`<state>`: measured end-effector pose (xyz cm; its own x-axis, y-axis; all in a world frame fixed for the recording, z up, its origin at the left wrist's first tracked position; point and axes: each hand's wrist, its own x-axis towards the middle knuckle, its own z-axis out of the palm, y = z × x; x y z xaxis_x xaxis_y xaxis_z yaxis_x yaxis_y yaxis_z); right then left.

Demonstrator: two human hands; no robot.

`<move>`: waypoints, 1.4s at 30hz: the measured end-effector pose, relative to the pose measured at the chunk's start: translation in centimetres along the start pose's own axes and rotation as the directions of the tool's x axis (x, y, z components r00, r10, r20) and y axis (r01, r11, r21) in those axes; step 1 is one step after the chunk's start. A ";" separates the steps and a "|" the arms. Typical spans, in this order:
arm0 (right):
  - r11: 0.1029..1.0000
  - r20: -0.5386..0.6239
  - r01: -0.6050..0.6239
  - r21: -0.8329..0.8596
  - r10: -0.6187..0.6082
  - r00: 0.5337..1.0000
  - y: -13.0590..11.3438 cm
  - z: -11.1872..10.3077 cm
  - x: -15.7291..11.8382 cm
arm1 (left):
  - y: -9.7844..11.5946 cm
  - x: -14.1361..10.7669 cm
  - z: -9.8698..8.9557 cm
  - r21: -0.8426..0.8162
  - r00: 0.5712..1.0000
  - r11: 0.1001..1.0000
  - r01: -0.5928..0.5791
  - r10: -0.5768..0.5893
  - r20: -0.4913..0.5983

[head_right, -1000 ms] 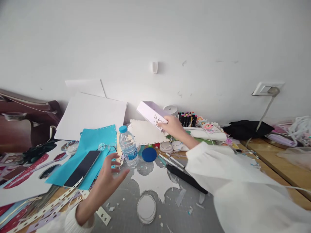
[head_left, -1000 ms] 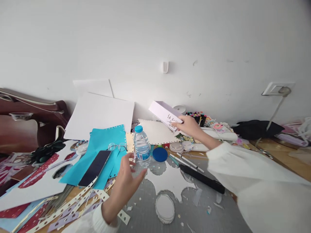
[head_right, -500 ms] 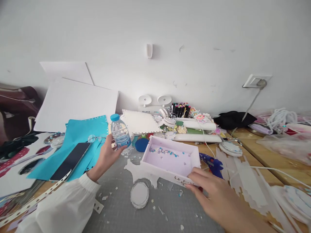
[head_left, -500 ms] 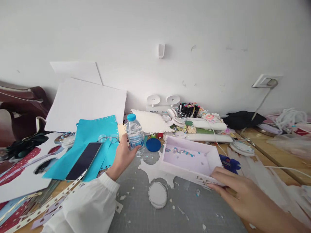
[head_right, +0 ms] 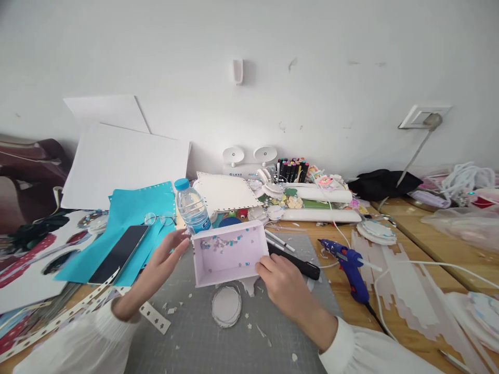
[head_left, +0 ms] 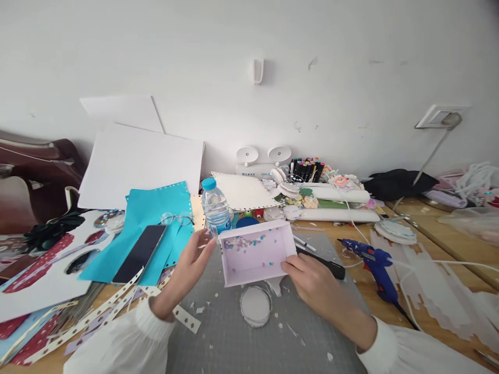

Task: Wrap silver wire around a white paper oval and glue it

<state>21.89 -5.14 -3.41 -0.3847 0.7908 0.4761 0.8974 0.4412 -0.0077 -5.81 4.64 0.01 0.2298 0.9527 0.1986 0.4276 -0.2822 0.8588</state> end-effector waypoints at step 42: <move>0.923 -0.009 -0.378 0.070 0.379 0.925 4.3 -0.7 -4.4 | -2.8 -1.4 2.1 -0.123 1.000 0.992 -0.010 0.008 -0.020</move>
<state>27.57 -7.02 -4.88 -0.0138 0.8951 0.4456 0.9588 0.1383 -0.2481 -5.53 3.85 -3.63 0.2155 0.9526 0.2148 0.3146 -0.2760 0.9082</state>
